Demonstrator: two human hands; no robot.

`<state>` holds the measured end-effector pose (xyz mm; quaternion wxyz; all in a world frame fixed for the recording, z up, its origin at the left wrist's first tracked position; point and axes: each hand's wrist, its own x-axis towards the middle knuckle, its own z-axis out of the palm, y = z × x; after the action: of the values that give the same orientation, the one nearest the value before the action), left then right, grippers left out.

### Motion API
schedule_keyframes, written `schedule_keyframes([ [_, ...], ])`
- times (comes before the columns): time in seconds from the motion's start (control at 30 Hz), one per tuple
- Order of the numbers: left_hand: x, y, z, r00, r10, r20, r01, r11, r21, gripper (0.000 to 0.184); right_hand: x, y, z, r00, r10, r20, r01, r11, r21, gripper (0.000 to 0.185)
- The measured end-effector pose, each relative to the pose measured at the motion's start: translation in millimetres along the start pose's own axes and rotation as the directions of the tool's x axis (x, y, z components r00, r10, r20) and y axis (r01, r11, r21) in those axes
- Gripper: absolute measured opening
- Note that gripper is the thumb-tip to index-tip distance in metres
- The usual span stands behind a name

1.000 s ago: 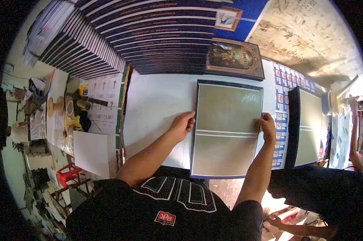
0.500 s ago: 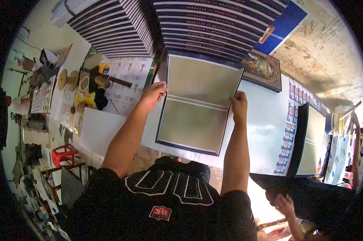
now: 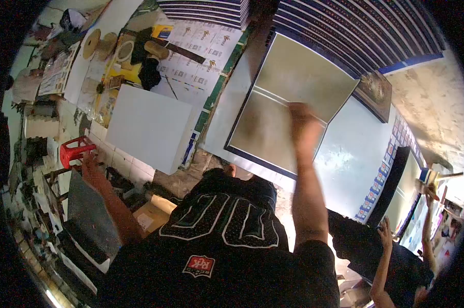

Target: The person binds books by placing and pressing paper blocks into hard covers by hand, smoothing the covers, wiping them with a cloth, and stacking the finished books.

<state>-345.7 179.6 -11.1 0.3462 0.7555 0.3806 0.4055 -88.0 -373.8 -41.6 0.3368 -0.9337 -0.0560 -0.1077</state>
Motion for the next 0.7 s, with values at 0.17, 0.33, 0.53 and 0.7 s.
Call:
schedule_keyframes([
  [0.17, 24, -111, -41, 0.754, 0.551, 0.356, -0.571, 0.282, 0.771, 0.03, -72, -184, 94, 0.397, -0.713, 0.579, 0.705, 0.64, 0.306, 0.104],
  [0.33, -18, -1, -13, 0.996, 0.039, 0.079, -0.061, 0.951, 0.304, 0.033, -118, -178, 134, 0.364, -0.789, 0.495, 0.839, 0.508, 0.192, 0.075],
  [0.53, -11, -24, -21, 0.977, -0.073, 0.2, -0.061, 0.804, 0.591, 0.04, -117, -160, 104, 0.487, -0.838, 0.247, 0.734, 0.546, 0.405, 0.047],
  [0.7, -31, -2, 37, 0.92, 0.112, 0.375, -0.115, 0.993, -0.013, 0.04, -69, -161, 16, 0.813, -0.583, 0.009, 0.369, 0.527, 0.766, 0.034],
])
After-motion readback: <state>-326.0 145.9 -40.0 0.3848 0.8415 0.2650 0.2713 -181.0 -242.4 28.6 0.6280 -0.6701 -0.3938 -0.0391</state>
